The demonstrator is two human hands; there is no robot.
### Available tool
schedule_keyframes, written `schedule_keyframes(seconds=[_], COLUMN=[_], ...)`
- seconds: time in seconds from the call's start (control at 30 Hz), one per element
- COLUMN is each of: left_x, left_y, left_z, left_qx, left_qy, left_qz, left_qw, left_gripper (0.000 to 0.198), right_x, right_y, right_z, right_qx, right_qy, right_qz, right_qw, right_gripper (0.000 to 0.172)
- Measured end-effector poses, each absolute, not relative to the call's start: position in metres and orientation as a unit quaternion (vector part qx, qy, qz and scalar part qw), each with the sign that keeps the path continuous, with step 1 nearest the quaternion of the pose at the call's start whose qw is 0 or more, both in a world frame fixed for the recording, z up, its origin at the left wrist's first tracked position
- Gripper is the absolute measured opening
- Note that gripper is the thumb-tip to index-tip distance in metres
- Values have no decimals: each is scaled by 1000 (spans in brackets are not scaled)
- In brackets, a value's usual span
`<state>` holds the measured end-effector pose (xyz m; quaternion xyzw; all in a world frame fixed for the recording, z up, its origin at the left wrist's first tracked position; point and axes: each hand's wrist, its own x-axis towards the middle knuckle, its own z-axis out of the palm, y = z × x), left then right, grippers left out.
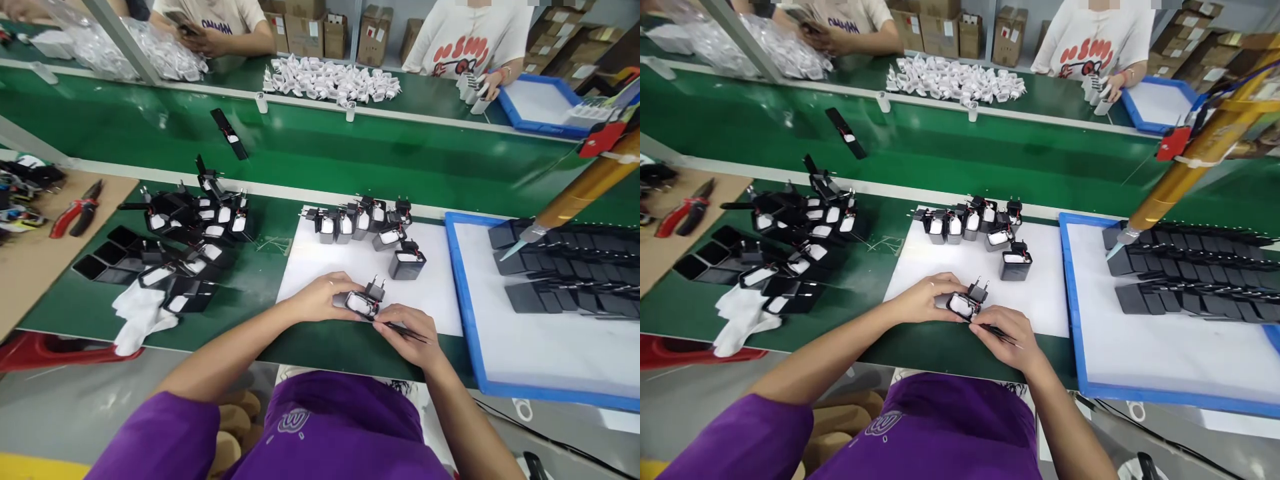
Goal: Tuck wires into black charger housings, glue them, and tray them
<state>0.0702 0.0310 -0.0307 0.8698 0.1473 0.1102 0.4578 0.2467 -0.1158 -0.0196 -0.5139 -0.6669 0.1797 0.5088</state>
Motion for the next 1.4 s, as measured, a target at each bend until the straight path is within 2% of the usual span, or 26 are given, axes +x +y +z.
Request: schedule_keyframes(seconds=[0.23,0.47,0.77,1.03,1.27,1.4], left_x=[70,69,69,69,70,70], left_y=[30,31,31,31,31,30], left_z=[-30,-28,-29,-30,-33,-32], left_qx=[860,866,869,874,883,886], left_qy=[149,139,139,121,130,141], left_qz=[115,125,122,138,132,130], left_qw=[475,463,459,450,431,423], left_gripper=[46,45,44,43,44,45], right_x=[248,244,251,245,244,250], right_y=[-113,-112,-112,-110,-111,-117], right_z=[-33,-37,-42,-33,-32,-33], right_qx=[-456,-497,-479,-506,-514,-515], right_qy=[-728,-676,-717,-679,-656,-612], right_qz=[152,152,127,114,88,121], right_qw=[489,522,491,520,546,587], right_gripper=[21,19,22,18,21,17])
